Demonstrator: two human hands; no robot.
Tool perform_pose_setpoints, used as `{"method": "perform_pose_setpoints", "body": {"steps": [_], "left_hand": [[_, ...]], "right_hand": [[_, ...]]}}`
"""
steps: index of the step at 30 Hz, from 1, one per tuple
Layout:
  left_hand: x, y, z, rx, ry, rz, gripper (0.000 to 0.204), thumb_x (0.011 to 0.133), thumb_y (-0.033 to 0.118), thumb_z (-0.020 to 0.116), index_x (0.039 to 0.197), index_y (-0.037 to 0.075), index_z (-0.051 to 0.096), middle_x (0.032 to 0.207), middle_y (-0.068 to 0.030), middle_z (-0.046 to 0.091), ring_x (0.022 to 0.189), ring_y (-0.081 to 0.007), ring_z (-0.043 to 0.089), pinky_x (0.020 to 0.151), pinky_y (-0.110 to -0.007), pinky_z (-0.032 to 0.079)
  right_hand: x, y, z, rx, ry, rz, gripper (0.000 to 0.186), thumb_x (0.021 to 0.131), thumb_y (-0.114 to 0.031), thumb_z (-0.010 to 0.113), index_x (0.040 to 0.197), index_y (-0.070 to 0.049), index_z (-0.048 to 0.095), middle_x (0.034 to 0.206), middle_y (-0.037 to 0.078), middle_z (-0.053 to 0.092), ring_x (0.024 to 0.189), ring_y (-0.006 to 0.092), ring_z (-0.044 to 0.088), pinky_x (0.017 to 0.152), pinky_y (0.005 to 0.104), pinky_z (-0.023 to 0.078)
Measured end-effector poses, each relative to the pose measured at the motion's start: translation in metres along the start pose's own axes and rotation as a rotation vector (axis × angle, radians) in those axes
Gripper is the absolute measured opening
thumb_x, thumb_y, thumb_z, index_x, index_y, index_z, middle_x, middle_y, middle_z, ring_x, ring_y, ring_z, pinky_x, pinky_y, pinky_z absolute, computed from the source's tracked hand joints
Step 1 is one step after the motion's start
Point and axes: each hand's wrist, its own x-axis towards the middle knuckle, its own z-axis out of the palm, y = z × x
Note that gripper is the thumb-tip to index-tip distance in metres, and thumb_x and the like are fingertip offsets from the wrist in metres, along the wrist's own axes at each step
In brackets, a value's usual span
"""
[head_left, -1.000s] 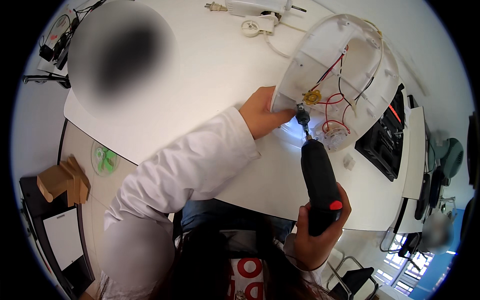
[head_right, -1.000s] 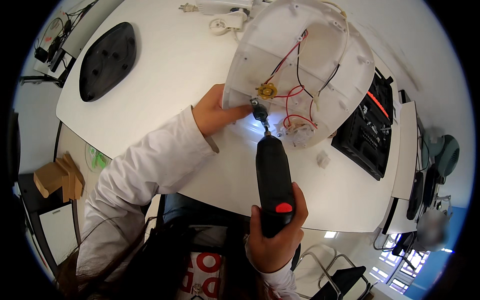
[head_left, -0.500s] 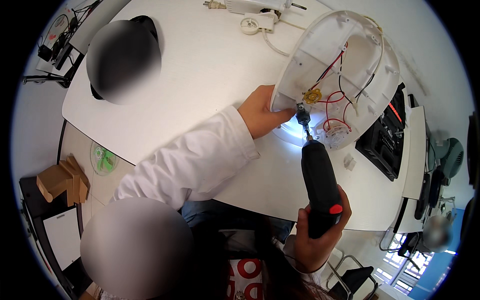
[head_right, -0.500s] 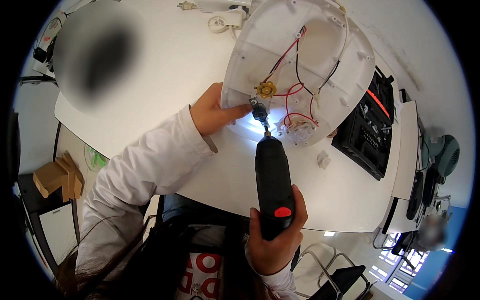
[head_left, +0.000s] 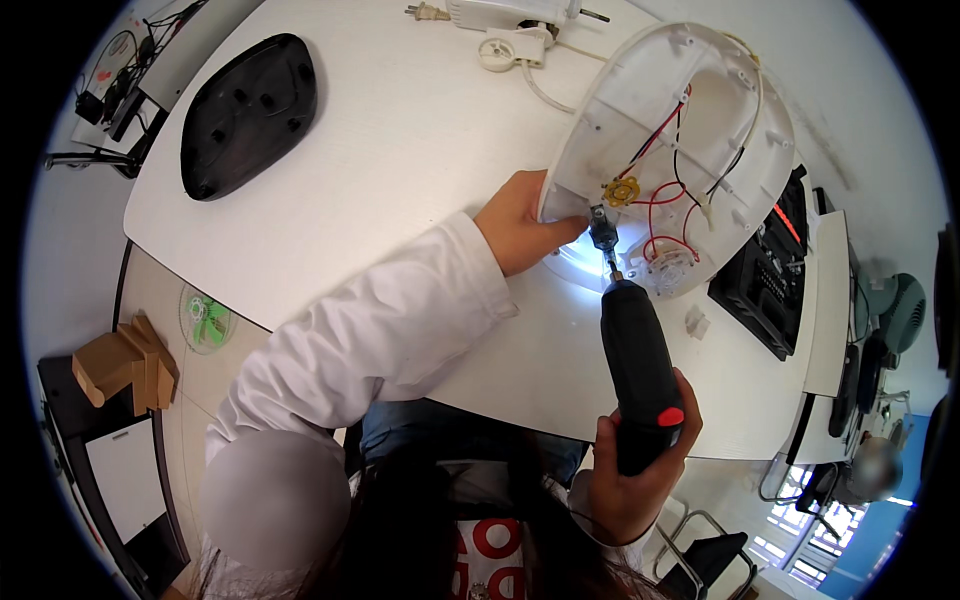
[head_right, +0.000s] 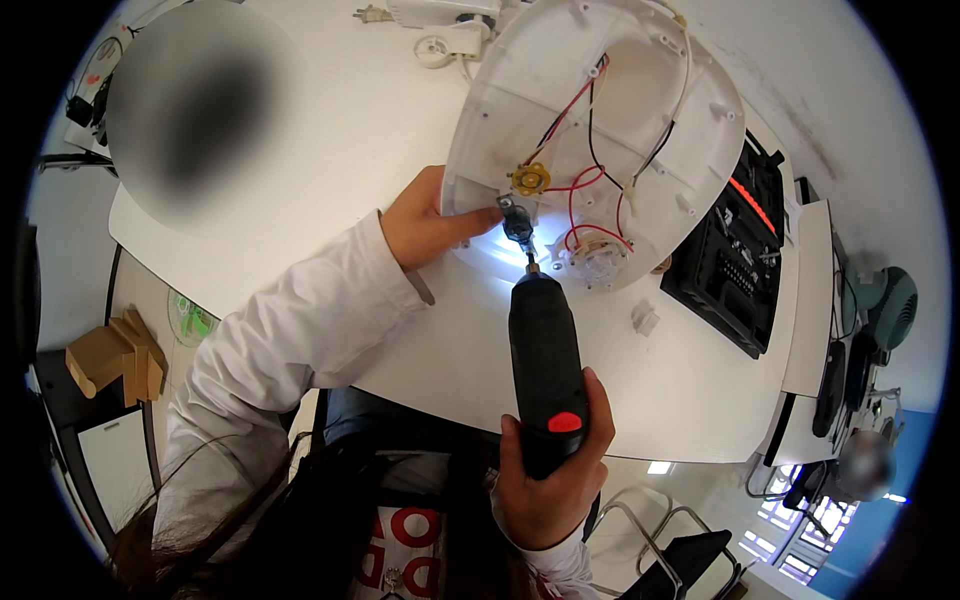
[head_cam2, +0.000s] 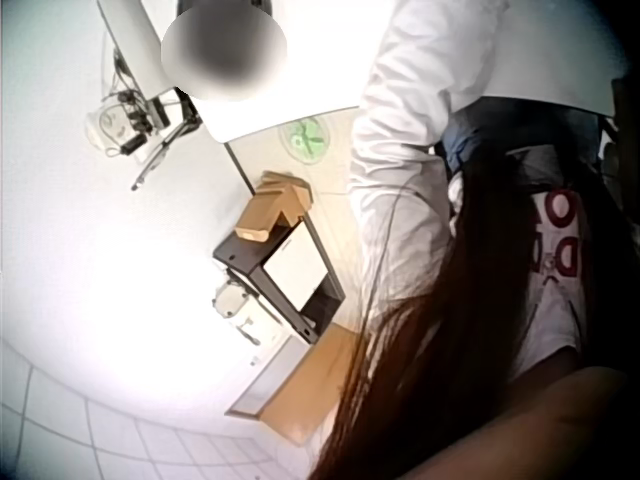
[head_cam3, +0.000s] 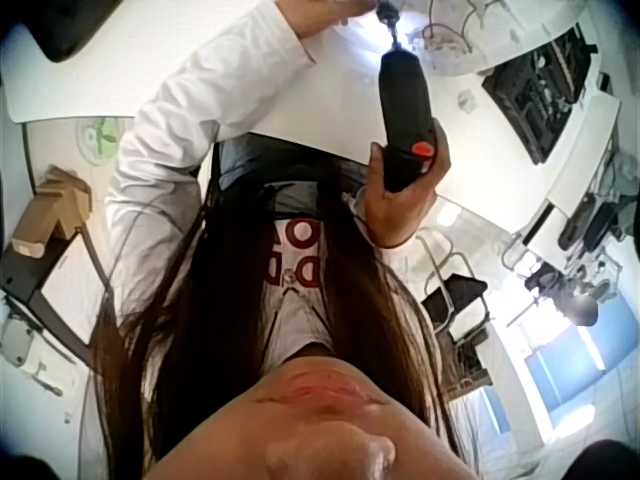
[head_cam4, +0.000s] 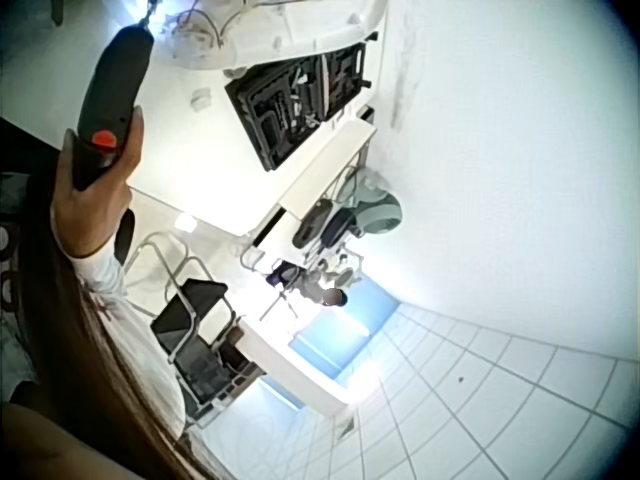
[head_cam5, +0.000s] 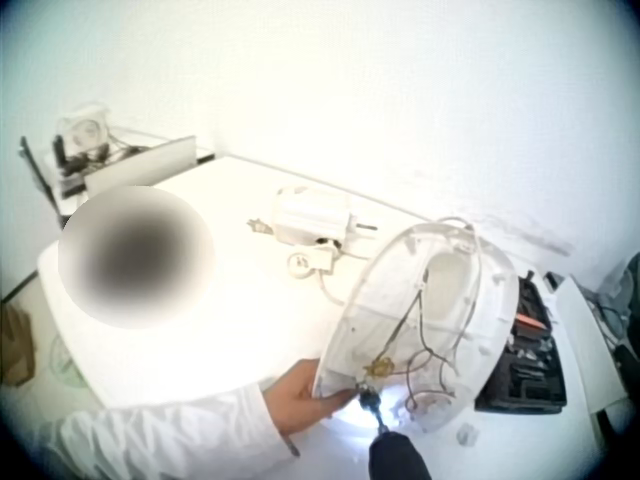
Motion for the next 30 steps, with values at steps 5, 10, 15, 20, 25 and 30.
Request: {"method": "perform_pose_setpoints", "body": {"steps": [5,10,15,20,25,30], "left_hand": [[0.001,-0.001,-0.001,0.006,-0.003,0.004,0.024,0.082,0.001,0.061,0.105,-0.004,0.060,0.091,-0.0078,0.067,0.084,-0.0130,0.059,0.077,-0.028,0.047],[0.001,-0.001,-0.001,0.015,-0.013,-0.001,0.023,0.082,0.001,0.061,0.104,-0.005,0.060,0.092,-0.0082,0.067,0.085,-0.0133,0.059,0.077,-0.029,0.047],[0.001,-0.002,-0.001,0.019,-0.002,0.021,0.024,0.082,0.001,0.061,0.105,-0.005,0.060,0.093,-0.0085,0.067,0.086,-0.0136,0.059,0.078,-0.029,0.047],[0.001,-0.003,0.000,0.040,0.001,0.035,0.026,0.081,0.001,0.061,0.107,-0.005,0.060,0.094,-0.0094,0.067,0.087,-0.0144,0.059,0.080,-0.030,0.047],[0.002,-0.004,-0.002,0.081,0.003,0.067,0.028,0.081,0.003,0.062,0.107,-0.005,0.059,0.094,-0.0107,0.067,0.087,-0.0154,0.060,0.080,-0.031,0.047],[0.001,-0.001,-0.002,0.082,-0.001,0.054,0.028,0.080,0.003,0.063,0.106,-0.005,0.059,0.094,-0.0108,0.067,0.087,-0.0158,0.060,0.080,-0.031,0.047]], "right_hand": [[-0.001,0.000,-0.002,0.004,-0.008,0.027,0.069,0.076,0.006,0.063,0.138,-0.008,0.035,0.086,0.011,0.059,0.071,0.0154,0.059,0.067,0.0274,0.048],[-0.003,0.002,-0.003,0.003,-0.022,0.044,0.070,0.076,0.007,0.062,0.138,-0.008,0.034,0.085,0.010,0.059,0.070,0.0149,0.058,0.067,0.0271,0.048],[-0.002,0.004,-0.002,0.006,0.003,0.031,0.070,0.075,0.007,0.061,0.138,-0.007,0.035,0.083,0.010,0.059,0.069,0.0147,0.057,0.066,0.0271,0.048],[-0.003,0.006,-0.002,0.018,0.014,0.029,0.069,0.075,0.008,0.060,0.138,-0.007,0.035,0.083,0.010,0.058,0.068,0.0140,0.057,0.065,0.0267,0.047],[-0.004,0.007,-0.008,0.050,-0.031,0.118,0.072,0.075,-0.001,0.070,0.137,-0.002,0.033,0.100,0.022,0.063,0.083,0.0318,0.068,0.074,0.0353,0.053],[-0.005,0.010,-0.009,0.076,-0.019,0.119,0.072,0.074,-0.001,0.071,0.137,-0.003,0.034,0.102,0.021,0.063,0.082,0.0304,0.068,0.074,0.0349,0.052]]}}
